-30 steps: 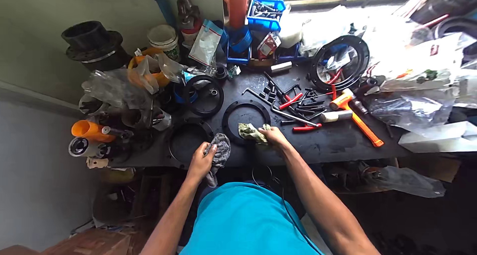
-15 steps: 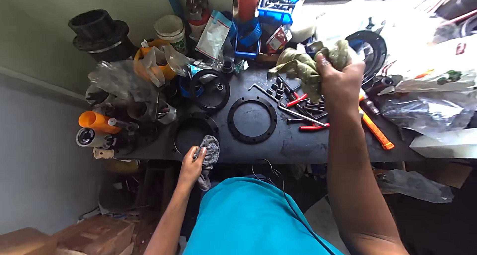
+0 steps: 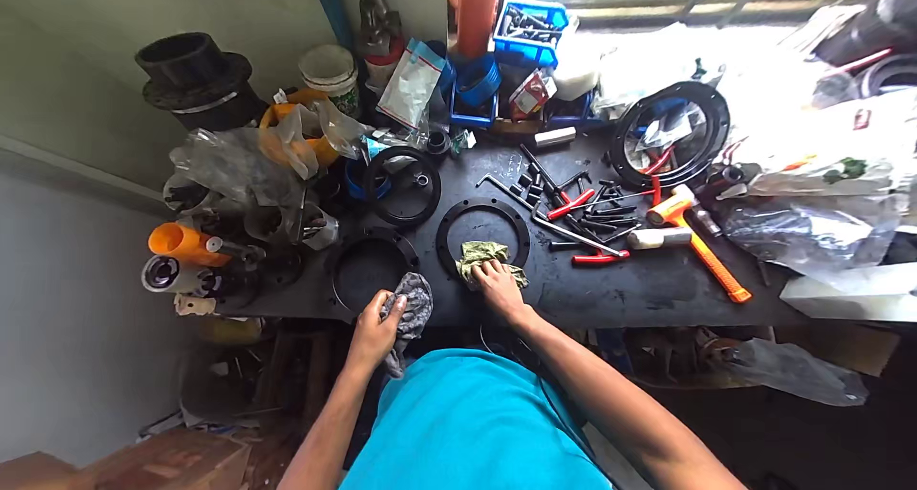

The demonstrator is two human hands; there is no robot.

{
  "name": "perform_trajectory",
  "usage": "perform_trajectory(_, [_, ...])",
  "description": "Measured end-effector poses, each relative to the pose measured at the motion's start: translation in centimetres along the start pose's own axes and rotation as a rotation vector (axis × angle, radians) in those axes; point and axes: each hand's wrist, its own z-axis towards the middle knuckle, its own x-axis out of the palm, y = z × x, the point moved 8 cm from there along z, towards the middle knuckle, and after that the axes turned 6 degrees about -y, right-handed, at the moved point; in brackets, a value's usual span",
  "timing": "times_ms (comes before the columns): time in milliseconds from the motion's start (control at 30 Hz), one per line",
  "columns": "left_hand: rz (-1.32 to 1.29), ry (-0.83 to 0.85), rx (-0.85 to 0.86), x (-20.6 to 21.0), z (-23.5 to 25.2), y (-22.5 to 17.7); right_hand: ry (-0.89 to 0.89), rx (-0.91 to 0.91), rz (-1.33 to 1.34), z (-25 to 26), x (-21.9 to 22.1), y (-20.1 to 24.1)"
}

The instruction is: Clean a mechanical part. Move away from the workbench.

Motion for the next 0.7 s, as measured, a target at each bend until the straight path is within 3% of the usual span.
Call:
perform_trajectory(267, [0.012, -0.03, -0.02, -0.7, -0.2, 1.2, -0.078, -0.163, 0.061, -0.1, -0.8, 0.3])
perform_trajectory(533, [0.049, 0.02, 0.0, -0.2, 0.4, -0.5, -0.291, -0.008, 0.048, 4.8, -0.8, -2.8])
perform_trajectory(700, [0.067, 0.018, 0.028, -0.2, 0.7, -0.6, -0.298, 0.093, 0.098, 7.6, -2.2, -5.7])
